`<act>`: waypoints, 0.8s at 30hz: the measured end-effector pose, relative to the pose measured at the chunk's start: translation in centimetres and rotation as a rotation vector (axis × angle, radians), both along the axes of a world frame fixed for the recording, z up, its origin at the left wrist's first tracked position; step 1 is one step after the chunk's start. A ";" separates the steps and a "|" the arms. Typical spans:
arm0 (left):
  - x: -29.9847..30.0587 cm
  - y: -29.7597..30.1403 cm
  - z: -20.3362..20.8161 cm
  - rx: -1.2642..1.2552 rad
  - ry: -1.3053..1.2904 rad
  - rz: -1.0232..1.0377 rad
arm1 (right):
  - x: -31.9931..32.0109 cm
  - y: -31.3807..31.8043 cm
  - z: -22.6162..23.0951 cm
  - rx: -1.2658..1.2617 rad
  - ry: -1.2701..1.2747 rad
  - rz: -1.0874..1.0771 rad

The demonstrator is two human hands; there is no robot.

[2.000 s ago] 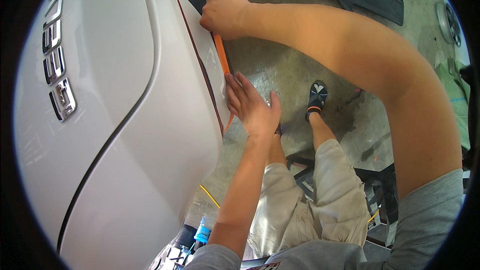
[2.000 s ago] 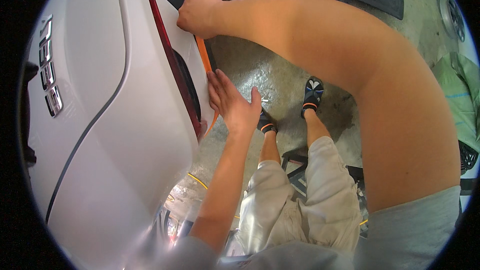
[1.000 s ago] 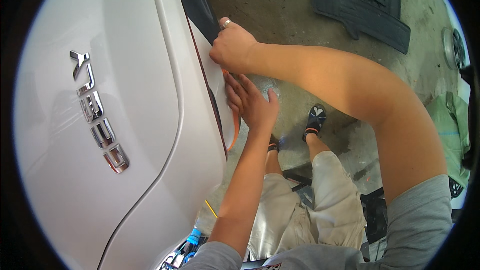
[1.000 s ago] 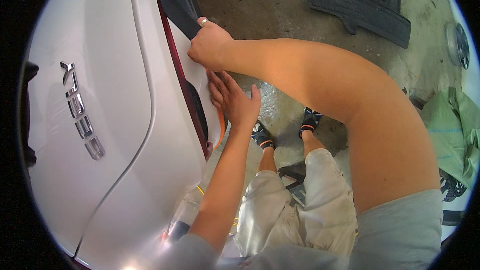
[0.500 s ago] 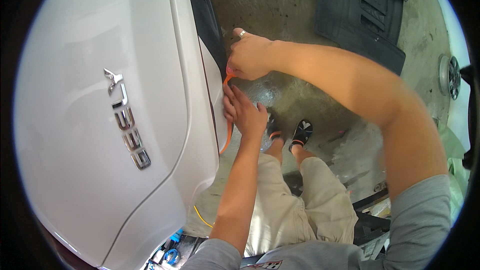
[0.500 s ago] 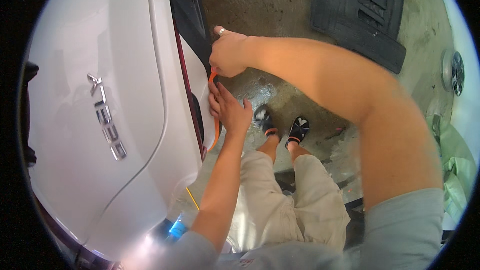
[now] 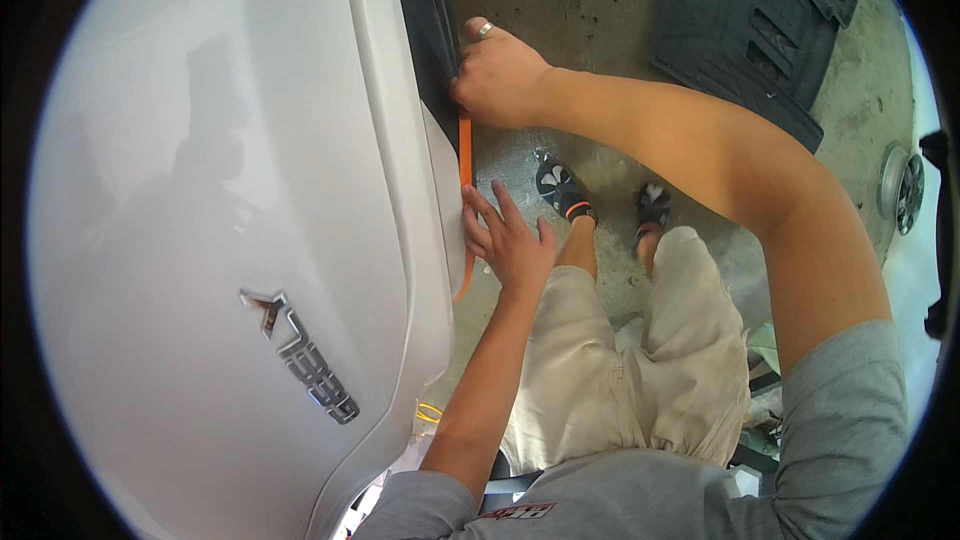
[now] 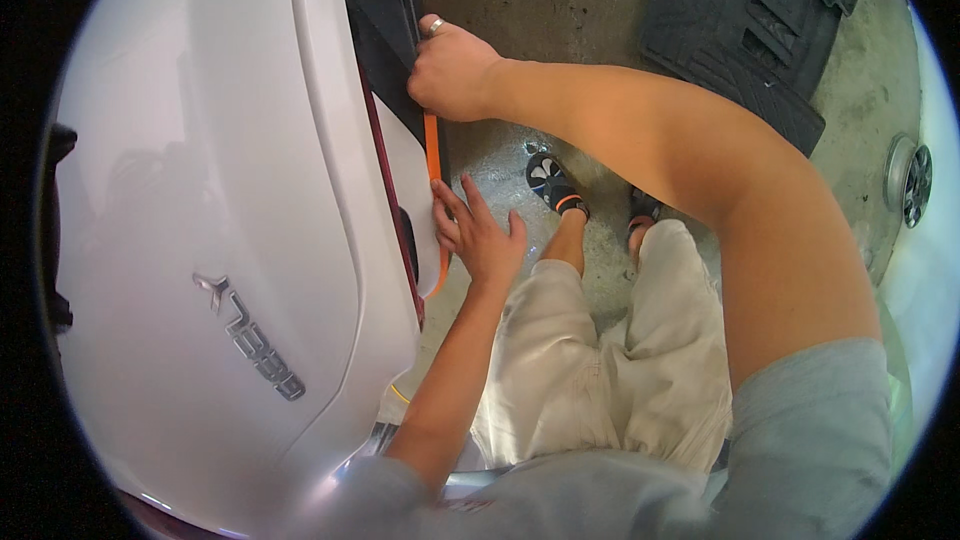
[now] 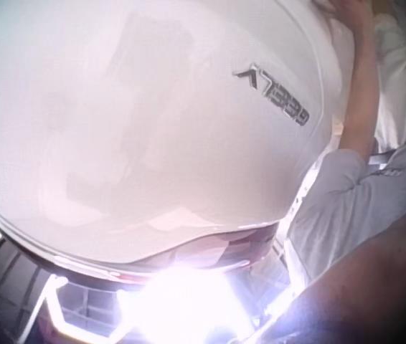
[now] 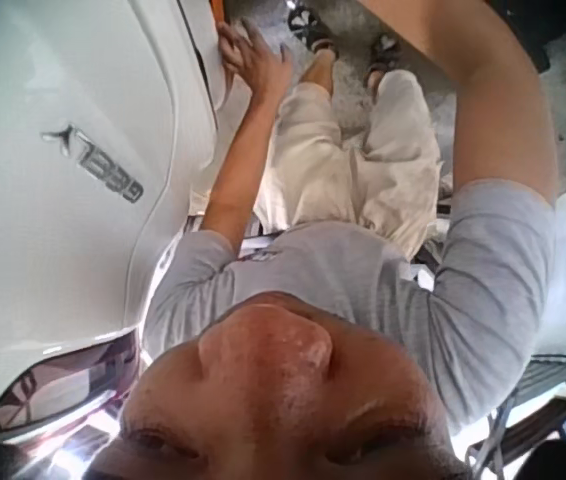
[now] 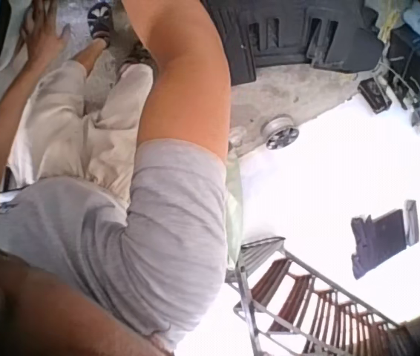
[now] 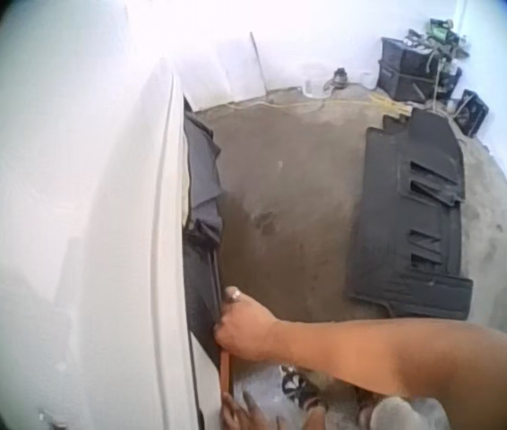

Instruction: The person applies orange masking tape along the lower edges of a white car's body panels. They start at the rear door, continue along the rear bumper and wheel arch, and finish at the trunk lid, smoothing the tape as they go.

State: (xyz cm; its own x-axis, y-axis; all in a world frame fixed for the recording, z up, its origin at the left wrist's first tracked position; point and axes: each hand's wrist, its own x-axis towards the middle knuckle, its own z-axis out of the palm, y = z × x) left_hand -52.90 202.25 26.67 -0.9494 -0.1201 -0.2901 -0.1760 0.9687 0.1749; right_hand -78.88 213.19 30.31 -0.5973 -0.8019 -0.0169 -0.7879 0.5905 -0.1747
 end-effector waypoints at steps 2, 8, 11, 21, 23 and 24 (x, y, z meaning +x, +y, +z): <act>0.2 0.6 0.1 -0.018 0.006 0.026 | -0.2 0.2 -0.6 -0.055 0.024 -0.004; 0.0 2.7 -0.1 -0.073 0.131 0.109 | -0.9 1.7 -0.2 -0.165 -0.057 0.056; -0.5 4.0 0.1 -0.125 0.220 0.145 | -0.8 2.3 0.2 -0.225 -0.055 0.074; -6.2 8.4 0.3 -0.280 0.350 0.266 | -4.0 5.3 2.3 -0.407 0.024 0.114; -6.3 9.1 -0.3 -0.264 0.444 0.296 | -4.1 5.5 2.3 -0.416 0.018 0.135; -6.3 9.3 -0.4 -0.267 0.524 0.288 | -4.1 5.7 2.4 -0.434 0.018 0.134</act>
State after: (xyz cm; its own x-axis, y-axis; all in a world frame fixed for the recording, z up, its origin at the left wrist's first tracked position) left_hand -59.16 211.52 26.29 -0.8761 -0.3944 0.2772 -0.3917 0.9176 0.0677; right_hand -82.97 218.85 32.76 -0.4848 -0.8028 0.3473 -0.8576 0.3583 -0.3690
